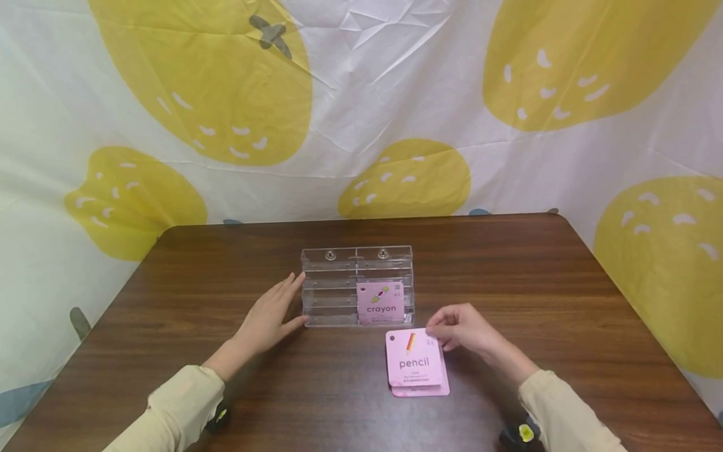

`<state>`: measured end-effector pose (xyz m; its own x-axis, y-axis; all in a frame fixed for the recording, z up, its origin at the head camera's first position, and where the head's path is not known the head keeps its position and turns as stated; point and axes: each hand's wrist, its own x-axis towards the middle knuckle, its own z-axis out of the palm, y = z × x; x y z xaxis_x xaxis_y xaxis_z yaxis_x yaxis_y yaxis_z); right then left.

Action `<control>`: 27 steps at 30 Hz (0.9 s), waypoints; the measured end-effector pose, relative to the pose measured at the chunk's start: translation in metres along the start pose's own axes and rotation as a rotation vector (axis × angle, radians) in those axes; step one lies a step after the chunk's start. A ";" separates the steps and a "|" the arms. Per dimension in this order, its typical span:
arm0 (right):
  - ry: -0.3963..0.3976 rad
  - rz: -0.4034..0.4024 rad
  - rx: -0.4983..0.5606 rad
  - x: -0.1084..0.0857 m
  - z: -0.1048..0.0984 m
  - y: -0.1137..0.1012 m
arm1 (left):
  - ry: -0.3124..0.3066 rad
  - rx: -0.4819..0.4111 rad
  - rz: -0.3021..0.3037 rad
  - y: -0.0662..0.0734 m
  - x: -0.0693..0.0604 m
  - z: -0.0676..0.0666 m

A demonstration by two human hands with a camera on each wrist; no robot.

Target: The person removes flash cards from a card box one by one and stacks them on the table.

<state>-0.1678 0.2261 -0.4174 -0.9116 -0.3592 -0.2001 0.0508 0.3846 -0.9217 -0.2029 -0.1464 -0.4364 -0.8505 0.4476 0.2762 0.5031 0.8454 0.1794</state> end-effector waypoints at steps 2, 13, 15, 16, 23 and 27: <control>-0.007 0.009 0.006 -0.001 0.000 0.003 | -0.005 0.002 -0.002 0.000 0.000 0.000; -0.037 0.027 0.021 -0.005 0.003 0.012 | -0.019 -0.004 -0.010 0.001 0.001 -0.001; -0.041 0.027 0.022 -0.005 0.003 0.013 | -0.021 -0.003 -0.009 0.001 0.001 -0.001; -0.043 0.027 0.022 -0.005 0.004 0.014 | -0.021 -0.004 -0.009 0.001 0.001 -0.001; -0.048 0.029 0.002 -0.004 0.006 0.017 | -0.017 0.000 -0.010 0.001 0.001 -0.001; -0.040 0.034 -0.009 -0.004 0.007 0.017 | -0.015 0.005 -0.007 0.000 0.001 0.000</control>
<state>-0.1606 0.2280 -0.4351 -0.8921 -0.3797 -0.2451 0.0781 0.4048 -0.9111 -0.2035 -0.1457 -0.4359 -0.8565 0.4457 0.2605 0.4961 0.8501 0.1766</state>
